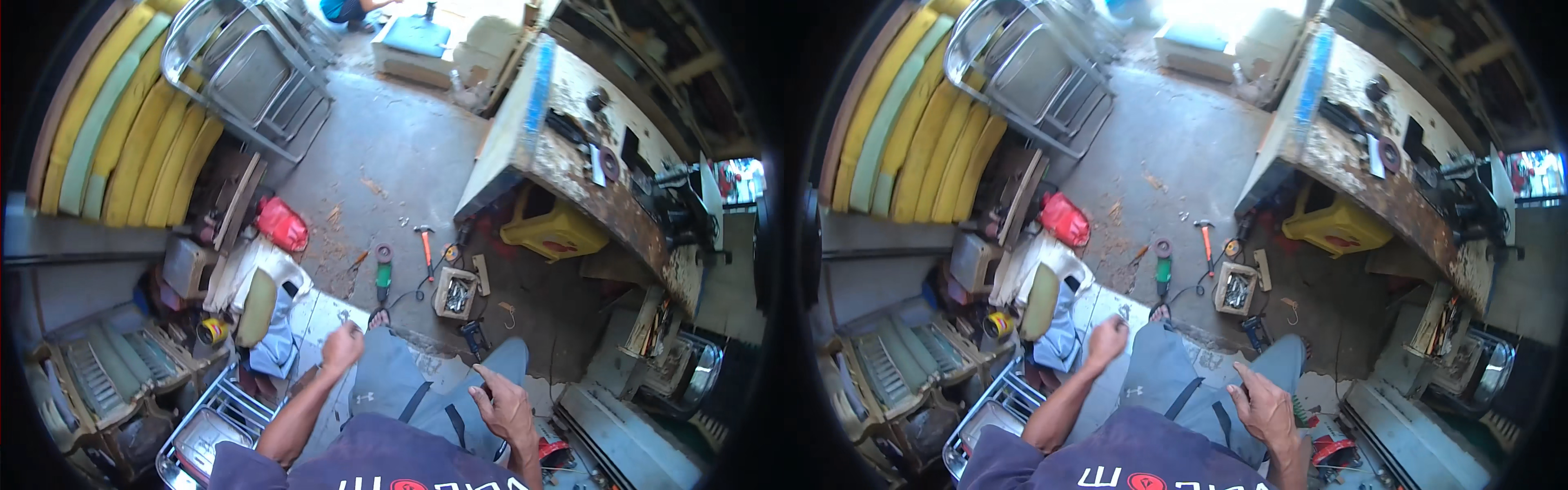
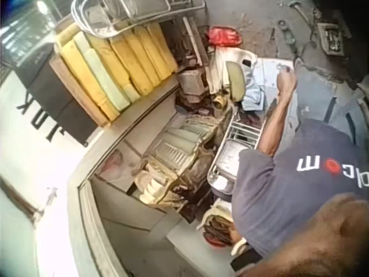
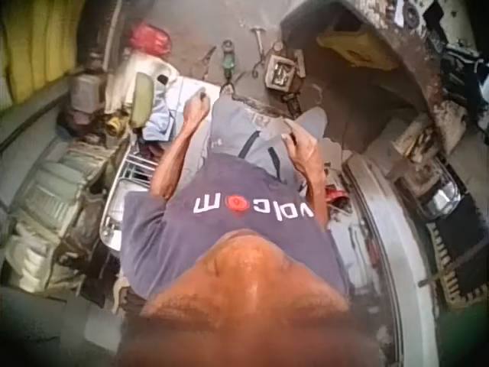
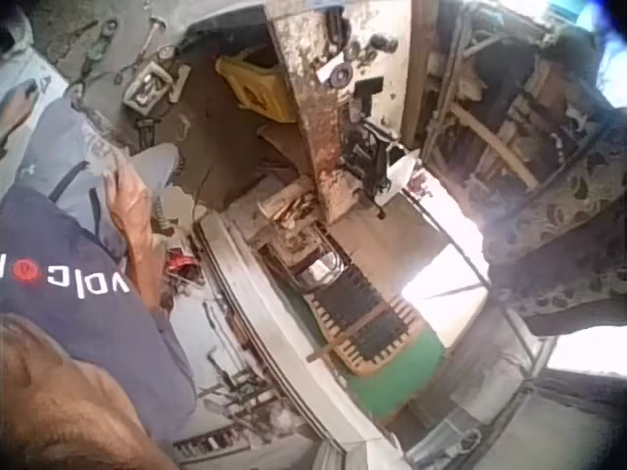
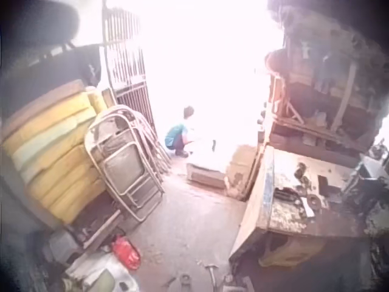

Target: The person uses a hammer to strike a metal rod held against a grinding tool on the floor, then uses pliers to manipulate a small metal part.

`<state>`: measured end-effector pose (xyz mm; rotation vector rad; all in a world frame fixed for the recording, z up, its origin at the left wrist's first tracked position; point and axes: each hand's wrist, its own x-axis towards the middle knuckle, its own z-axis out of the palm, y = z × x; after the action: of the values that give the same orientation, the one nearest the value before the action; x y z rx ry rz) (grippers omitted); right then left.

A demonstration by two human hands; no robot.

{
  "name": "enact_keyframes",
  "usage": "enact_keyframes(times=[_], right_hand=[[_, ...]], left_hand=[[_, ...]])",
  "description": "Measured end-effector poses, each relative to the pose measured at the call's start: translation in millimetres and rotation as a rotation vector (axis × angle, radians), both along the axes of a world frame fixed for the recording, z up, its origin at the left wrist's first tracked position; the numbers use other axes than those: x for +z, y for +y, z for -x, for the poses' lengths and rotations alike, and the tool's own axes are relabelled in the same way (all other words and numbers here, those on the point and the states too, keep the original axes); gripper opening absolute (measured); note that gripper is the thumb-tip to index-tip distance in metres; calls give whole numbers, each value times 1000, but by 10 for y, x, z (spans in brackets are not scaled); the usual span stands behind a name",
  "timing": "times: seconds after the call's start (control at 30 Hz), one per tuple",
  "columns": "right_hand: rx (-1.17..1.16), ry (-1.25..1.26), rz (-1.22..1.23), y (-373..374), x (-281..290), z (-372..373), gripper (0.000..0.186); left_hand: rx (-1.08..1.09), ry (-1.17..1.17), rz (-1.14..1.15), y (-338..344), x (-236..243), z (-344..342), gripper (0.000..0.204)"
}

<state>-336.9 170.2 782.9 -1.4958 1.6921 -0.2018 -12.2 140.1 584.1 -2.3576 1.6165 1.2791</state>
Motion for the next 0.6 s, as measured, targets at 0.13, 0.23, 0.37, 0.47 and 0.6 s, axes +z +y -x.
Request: enact_keyframes(times=[0.13,0.23,0.37,0.47,0.6], right_hand=[[191,130,-61,-91,2,-305,35],[163,240,-108,-330,-67,-512,35],[170,316,-142,-609,-362,-782,35],[273,298,-259,-787,-812,-958,35],[306,131,-254,-962,-1405,-1139,34]], left_hand=[[212,60,-74,-59,-26,-951,35],[282,169,-66,-62,-444,-1233,37],[261,237,-140,-226,-1279,-1208,45],[260,321,-160,-440,-1595,-1131,40],[312,322,-286,-881,-1609,-1095,59]])
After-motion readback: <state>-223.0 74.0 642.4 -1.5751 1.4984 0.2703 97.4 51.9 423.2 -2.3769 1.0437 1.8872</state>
